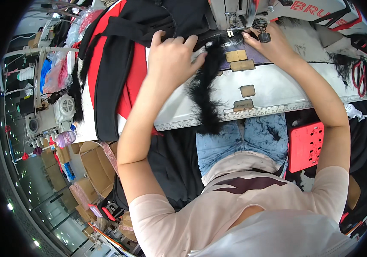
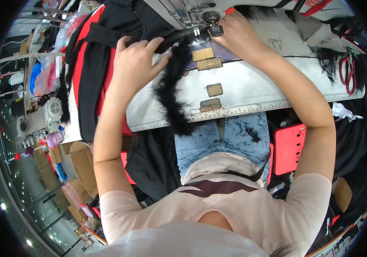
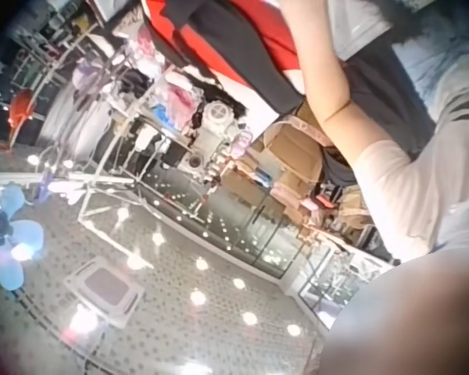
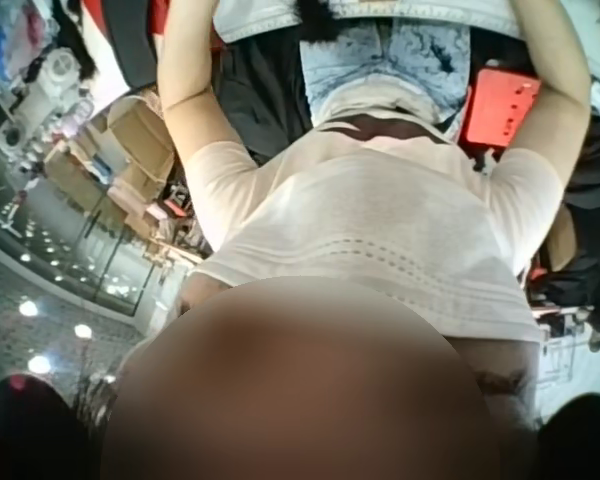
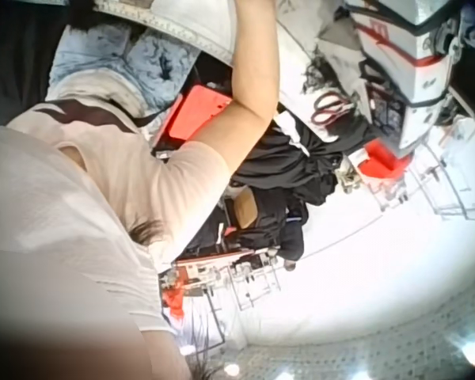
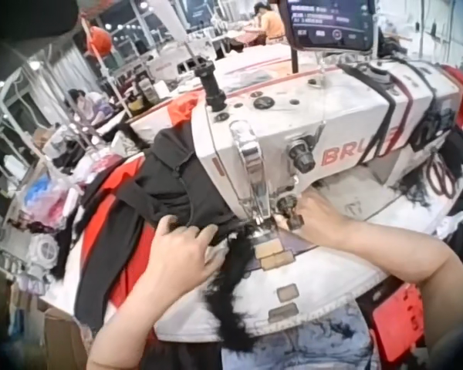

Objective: Sewing a black fur trim onto a piece of black fabric using an industrial sewing machine.

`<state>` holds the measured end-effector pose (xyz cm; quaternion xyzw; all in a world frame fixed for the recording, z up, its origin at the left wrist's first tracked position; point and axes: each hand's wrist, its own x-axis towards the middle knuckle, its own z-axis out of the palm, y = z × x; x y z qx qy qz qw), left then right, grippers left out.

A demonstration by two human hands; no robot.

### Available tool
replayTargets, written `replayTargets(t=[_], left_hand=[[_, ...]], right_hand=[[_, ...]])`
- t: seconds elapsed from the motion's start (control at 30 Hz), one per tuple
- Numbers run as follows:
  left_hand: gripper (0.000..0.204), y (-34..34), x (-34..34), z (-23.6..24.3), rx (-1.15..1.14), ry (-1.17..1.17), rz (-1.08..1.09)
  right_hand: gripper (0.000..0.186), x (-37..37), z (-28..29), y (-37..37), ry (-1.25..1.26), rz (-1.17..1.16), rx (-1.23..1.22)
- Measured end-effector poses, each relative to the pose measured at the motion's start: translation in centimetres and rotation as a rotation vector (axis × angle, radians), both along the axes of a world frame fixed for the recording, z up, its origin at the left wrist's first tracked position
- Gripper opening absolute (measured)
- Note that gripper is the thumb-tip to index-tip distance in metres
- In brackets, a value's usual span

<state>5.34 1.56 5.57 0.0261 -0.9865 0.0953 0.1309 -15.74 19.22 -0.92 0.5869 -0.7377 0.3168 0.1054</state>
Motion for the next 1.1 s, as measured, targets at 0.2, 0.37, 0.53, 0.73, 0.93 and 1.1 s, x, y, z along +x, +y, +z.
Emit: replayTargets(t=[0.2,0.37,0.53,0.73,0.93,1.1], left_hand=[[0.017,3.2,-2.5,-2.4,-0.177,0.252,0.0],[0.017,2.4,-2.5,-2.5,-0.217,0.145,0.038],[0.017,1.3,-2.4,-3.2,-0.148,0.144,-0.039],[0.025,2.0,-1.2,-1.7,-0.015,0.061,-0.002],[0.039,2.8,-1.6,-3.3,-0.064,0.157,0.02],[0.034,1.5,-2.8,-3.2,-0.214,0.098,0.009]], right_hand=[[0.024,-0.3,-0.4,0.0,0.003,0.01,-0.005],[0.024,-0.1,0.3,0.0,0.026,0.015,0.065],[0.025,0.2,0.4,0.0,-0.11,-0.019,0.076],[0.025,0.1,-0.1,0.2,-0.254,-0.041,0.037],[0.022,-0.5,-0.8,-0.4,-0.077,-0.006,0.013],[0.019,-1.0,-1.1,-0.5,0.089,0.049,-0.009]])
